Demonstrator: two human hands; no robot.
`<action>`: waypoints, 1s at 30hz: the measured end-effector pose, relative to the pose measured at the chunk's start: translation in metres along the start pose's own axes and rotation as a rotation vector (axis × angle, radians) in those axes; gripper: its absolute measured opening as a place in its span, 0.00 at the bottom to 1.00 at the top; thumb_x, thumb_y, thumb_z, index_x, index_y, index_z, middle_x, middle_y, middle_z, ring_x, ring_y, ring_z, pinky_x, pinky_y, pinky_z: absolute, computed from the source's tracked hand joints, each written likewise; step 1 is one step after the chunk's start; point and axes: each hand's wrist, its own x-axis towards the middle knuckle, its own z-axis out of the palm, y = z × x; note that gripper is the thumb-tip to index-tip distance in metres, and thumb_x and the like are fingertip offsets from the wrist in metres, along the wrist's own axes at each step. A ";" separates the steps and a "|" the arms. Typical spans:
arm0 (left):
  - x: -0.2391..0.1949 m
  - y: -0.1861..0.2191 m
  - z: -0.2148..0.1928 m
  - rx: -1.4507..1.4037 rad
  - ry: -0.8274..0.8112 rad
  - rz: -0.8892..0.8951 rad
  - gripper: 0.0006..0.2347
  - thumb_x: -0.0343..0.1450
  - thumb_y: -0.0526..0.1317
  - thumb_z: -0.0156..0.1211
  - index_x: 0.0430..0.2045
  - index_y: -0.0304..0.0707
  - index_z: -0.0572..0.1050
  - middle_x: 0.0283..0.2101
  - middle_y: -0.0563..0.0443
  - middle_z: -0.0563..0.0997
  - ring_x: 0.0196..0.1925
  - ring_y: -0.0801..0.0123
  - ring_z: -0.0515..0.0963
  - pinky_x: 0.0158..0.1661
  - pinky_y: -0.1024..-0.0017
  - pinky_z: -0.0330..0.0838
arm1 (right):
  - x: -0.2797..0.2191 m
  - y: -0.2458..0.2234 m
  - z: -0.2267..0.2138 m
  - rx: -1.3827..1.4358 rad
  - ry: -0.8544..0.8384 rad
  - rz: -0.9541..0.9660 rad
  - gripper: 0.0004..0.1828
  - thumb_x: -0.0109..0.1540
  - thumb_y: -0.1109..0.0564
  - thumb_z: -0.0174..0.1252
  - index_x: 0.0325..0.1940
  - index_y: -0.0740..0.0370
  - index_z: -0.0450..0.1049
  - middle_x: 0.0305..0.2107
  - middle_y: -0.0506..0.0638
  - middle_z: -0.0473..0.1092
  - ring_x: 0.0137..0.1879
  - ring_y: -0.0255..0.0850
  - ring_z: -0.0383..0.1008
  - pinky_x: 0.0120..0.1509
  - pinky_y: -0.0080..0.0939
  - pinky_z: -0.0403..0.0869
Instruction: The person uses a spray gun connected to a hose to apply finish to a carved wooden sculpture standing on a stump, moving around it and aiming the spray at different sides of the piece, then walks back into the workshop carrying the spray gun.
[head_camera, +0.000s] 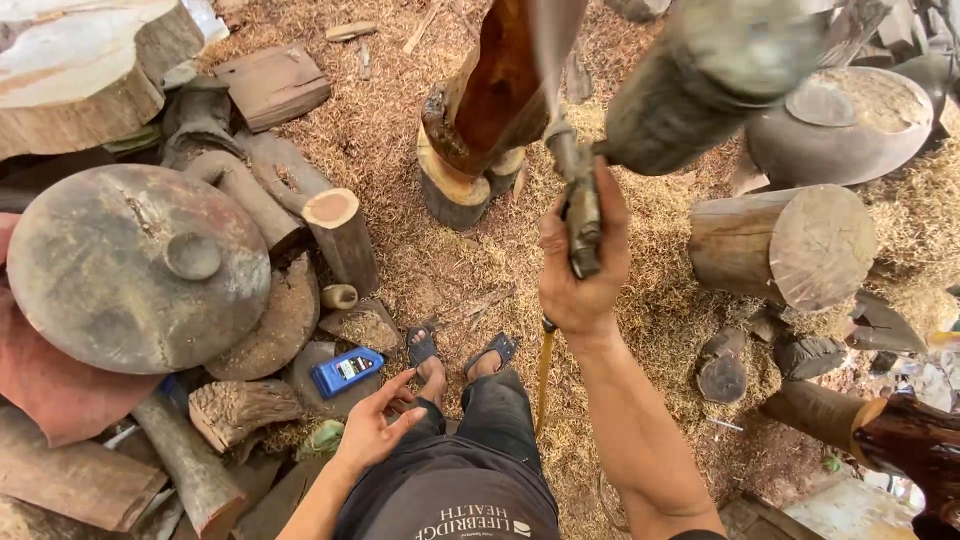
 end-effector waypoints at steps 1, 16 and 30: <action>0.000 0.001 -0.002 0.013 -0.003 -0.021 0.30 0.64 0.45 0.72 0.63 0.47 0.70 0.39 0.50 0.84 0.35 0.70 0.82 0.42 0.70 0.78 | -0.007 0.005 0.004 -0.102 -0.041 0.080 0.29 0.74 0.56 0.56 0.79 0.49 0.56 0.57 0.52 0.70 0.41 0.31 0.71 0.38 0.31 0.80; 0.005 -0.012 -0.002 0.024 -0.035 -0.113 0.32 0.64 0.47 0.73 0.64 0.50 0.68 0.40 0.50 0.84 0.37 0.68 0.84 0.43 0.68 0.79 | -0.092 0.087 0.015 -0.050 -0.139 0.534 0.31 0.70 0.54 0.61 0.76 0.50 0.61 0.39 0.47 0.70 0.42 0.33 0.72 0.45 0.35 0.78; 0.024 0.012 0.025 0.196 -0.153 -0.033 0.30 0.63 0.53 0.71 0.61 0.50 0.71 0.39 0.51 0.84 0.38 0.64 0.84 0.43 0.66 0.80 | -0.087 0.094 -0.062 0.068 0.056 0.124 0.29 0.74 0.56 0.57 0.78 0.49 0.57 0.47 0.54 0.74 0.44 0.35 0.75 0.39 0.33 0.80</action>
